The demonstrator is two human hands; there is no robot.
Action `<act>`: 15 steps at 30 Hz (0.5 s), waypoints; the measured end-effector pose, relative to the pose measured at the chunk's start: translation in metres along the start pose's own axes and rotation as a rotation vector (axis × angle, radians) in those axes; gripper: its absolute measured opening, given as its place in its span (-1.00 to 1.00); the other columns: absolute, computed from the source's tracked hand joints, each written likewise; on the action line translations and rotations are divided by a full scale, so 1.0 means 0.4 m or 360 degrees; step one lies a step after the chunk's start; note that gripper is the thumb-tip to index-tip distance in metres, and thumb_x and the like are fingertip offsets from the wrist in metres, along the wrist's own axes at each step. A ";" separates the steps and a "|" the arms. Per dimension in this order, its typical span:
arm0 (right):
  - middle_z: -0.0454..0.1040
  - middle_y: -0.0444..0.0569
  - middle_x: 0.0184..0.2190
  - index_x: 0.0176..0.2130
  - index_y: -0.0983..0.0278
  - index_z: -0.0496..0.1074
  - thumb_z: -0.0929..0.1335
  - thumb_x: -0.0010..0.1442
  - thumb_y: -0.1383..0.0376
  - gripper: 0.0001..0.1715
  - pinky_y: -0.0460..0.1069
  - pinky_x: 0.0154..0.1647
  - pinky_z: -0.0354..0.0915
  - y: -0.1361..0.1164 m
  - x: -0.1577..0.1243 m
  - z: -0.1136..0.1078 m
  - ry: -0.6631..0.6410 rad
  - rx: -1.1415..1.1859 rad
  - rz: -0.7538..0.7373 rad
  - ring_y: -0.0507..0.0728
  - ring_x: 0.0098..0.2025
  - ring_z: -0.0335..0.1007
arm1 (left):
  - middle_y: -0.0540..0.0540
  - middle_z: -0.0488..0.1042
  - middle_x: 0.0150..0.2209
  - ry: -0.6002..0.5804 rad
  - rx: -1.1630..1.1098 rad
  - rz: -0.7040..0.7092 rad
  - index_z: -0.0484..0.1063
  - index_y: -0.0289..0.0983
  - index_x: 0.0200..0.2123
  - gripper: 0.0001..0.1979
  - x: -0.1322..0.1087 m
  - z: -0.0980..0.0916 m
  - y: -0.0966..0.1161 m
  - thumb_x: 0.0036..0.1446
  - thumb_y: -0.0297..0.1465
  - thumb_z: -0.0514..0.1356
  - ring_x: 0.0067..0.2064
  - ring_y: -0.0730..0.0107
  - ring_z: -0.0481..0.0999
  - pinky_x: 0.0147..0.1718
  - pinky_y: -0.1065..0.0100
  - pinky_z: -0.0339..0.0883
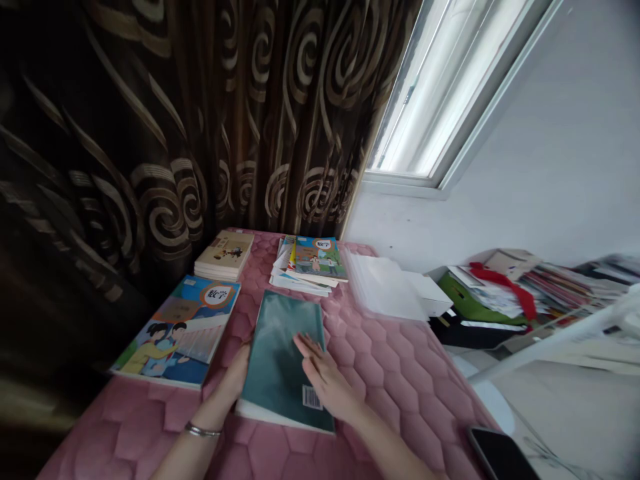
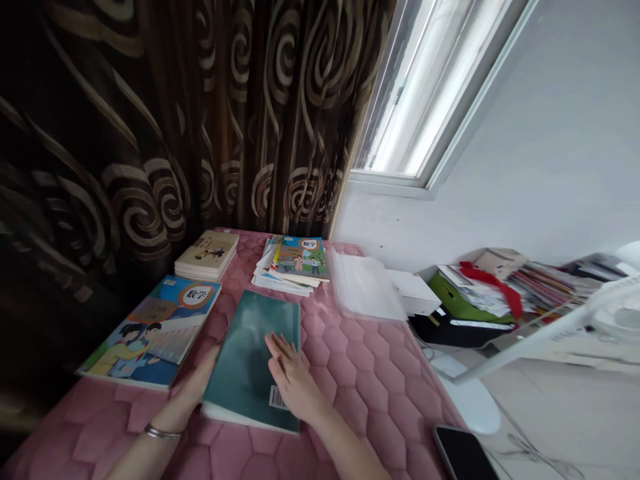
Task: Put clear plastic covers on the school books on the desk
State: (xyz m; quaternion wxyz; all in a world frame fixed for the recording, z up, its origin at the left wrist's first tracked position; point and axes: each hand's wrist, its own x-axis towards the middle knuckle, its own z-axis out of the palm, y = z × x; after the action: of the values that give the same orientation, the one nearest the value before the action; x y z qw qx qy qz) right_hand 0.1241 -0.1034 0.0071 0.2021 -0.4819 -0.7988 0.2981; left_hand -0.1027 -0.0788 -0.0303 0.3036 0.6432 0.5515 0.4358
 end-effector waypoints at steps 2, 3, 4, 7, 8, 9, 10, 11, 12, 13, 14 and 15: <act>-0.07 -0.07 0.38 0.36 0.15 -0.01 0.00 0.39 0.01 -0.35 0.25 0.39 -0.19 -0.006 0.002 0.020 -0.0083 -0.0198 -0.0040 0.17 0.41 -0.25 | -0.12 0.62 -0.14 -0.0023 -0.0100 -0.0095 0.59 -0.33 -0.18 -0.51 0.006 -0.014 -0.006 0.14 -0.13 0.00 0.05 0.00 0.50 0.06 0.09 0.36; -0.10 -0.06 0.39 0.35 0.16 0.00 0.02 0.39 0.01 -0.35 0.27 0.39 -0.21 -0.008 0.001 0.026 -0.0107 -0.0292 -0.0056 0.19 0.42 -0.28 | -0.16 0.61 -0.14 -0.0032 -0.0176 -0.0151 0.57 -0.35 -0.14 -0.49 0.010 -0.022 -0.010 0.12 -0.12 0.02 0.04 0.01 0.51 0.06 0.08 0.36; -0.12 -0.05 0.39 0.35 0.17 0.01 0.05 0.38 0.02 -0.35 0.28 0.39 -0.22 -0.010 0.000 0.030 -0.0127 -0.0374 -0.0072 0.20 0.42 -0.31 | -0.19 0.60 -0.11 -0.0013 -0.0245 -0.0209 0.55 -0.36 -0.10 -0.48 0.015 -0.030 -0.014 0.11 -0.11 0.03 0.04 0.04 0.51 0.07 0.08 0.35; -0.17 -0.03 0.39 0.35 0.19 0.01 0.10 0.37 0.03 -0.34 0.30 0.39 -0.22 -0.012 -0.005 0.035 -0.0160 -0.0530 -0.0125 0.24 0.42 -0.35 | -0.24 0.51 0.04 0.0069 -0.0277 -0.0274 0.43 -0.39 0.06 -0.45 0.025 -0.045 -0.028 0.16 -0.15 0.00 0.14 0.14 0.43 0.16 0.11 0.27; -0.18 -0.03 0.39 0.35 0.18 0.00 0.11 0.37 0.03 -0.34 0.31 0.38 -0.22 -0.013 -0.007 0.037 -0.0162 -0.0558 -0.0152 0.25 0.42 -0.35 | -0.25 0.47 0.10 0.0064 -0.0194 -0.0248 0.39 -0.39 0.10 -0.46 0.026 -0.045 -0.032 0.18 -0.19 -0.01 0.17 0.17 0.40 0.18 0.12 0.23; -0.18 -0.02 0.39 0.36 0.16 -0.02 0.13 0.36 0.04 -0.34 0.33 0.38 -0.22 -0.013 -0.008 0.040 -0.0160 -0.0580 -0.0186 0.26 0.42 -0.34 | -0.24 0.42 0.15 0.0043 -0.0068 -0.0209 0.37 -0.38 0.13 -0.48 0.025 -0.042 -0.035 0.20 -0.24 -0.02 0.20 0.21 0.37 0.20 0.14 0.20; -0.18 -0.02 0.39 0.36 0.15 -0.03 0.14 0.36 0.04 -0.33 0.34 0.37 -0.22 -0.013 -0.008 0.044 -0.0157 -0.0597 -0.0229 0.26 0.42 -0.33 | -0.22 0.38 0.19 0.0007 0.0083 -0.0159 0.35 -0.35 0.15 -0.50 0.021 -0.036 -0.037 0.20 -0.30 -0.03 0.22 0.24 0.35 0.22 0.15 0.18; -0.18 -0.03 0.39 0.36 0.14 -0.04 0.14 0.36 0.04 -0.33 0.34 0.37 -0.22 -0.013 -0.006 0.049 -0.0155 -0.0611 -0.0281 0.26 0.42 -0.32 | -0.20 0.34 0.22 -0.0035 0.0242 -0.0104 0.34 -0.33 0.16 -0.51 0.016 -0.029 -0.036 0.20 -0.37 -0.05 0.23 0.27 0.33 0.23 0.16 0.17; -0.17 -0.03 0.39 0.36 0.14 -0.05 0.14 0.36 0.05 -0.33 0.33 0.38 -0.22 -0.014 -0.001 0.054 -0.0153 -0.0624 -0.0340 0.25 0.42 -0.32 | -0.19 0.31 0.24 -0.0074 0.0402 -0.0053 0.32 -0.32 0.18 -0.50 0.009 -0.020 -0.033 0.19 -0.45 -0.07 0.25 0.30 0.30 0.24 0.18 0.15; -0.16 -0.04 0.39 0.36 0.14 -0.05 0.13 0.37 0.05 -0.34 0.31 0.38 -0.22 -0.015 0.007 0.059 -0.0153 -0.0635 -0.0401 0.23 0.42 -0.31 | -0.20 0.28 0.25 -0.0104 0.0556 -0.0014 0.30 -0.33 0.19 -0.47 0.000 -0.011 -0.027 0.17 -0.52 -0.10 0.26 0.31 0.27 0.24 0.19 0.15; -0.14 -0.06 0.39 0.36 0.15 -0.04 0.11 0.38 0.05 -0.35 0.28 0.39 -0.22 -0.016 0.020 0.063 -0.0155 -0.0645 -0.0460 0.21 0.42 -0.29 | -0.23 0.25 0.27 -0.0123 0.0702 0.0006 0.27 -0.37 0.22 -0.44 -0.008 -0.002 -0.019 0.14 -0.58 -0.12 0.27 0.29 0.25 0.24 0.19 0.16; -0.12 -0.07 0.39 0.36 0.15 -0.03 0.09 0.39 0.05 -0.36 0.25 0.40 -0.22 -0.016 0.038 0.066 -0.0160 -0.0653 -0.0510 0.19 0.42 -0.27 | -0.27 0.22 0.28 -0.0135 0.0839 0.0003 0.23 -0.42 0.24 -0.40 -0.017 0.006 -0.007 0.12 -0.62 -0.13 0.28 0.25 0.24 0.23 0.18 0.17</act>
State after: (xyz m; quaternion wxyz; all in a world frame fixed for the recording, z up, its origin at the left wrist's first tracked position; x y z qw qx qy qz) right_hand 0.0969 -0.0995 -0.0076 0.1049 -0.3648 -0.9176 0.1177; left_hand -0.1019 -0.0846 -0.0354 0.1481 0.7183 0.6322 0.2499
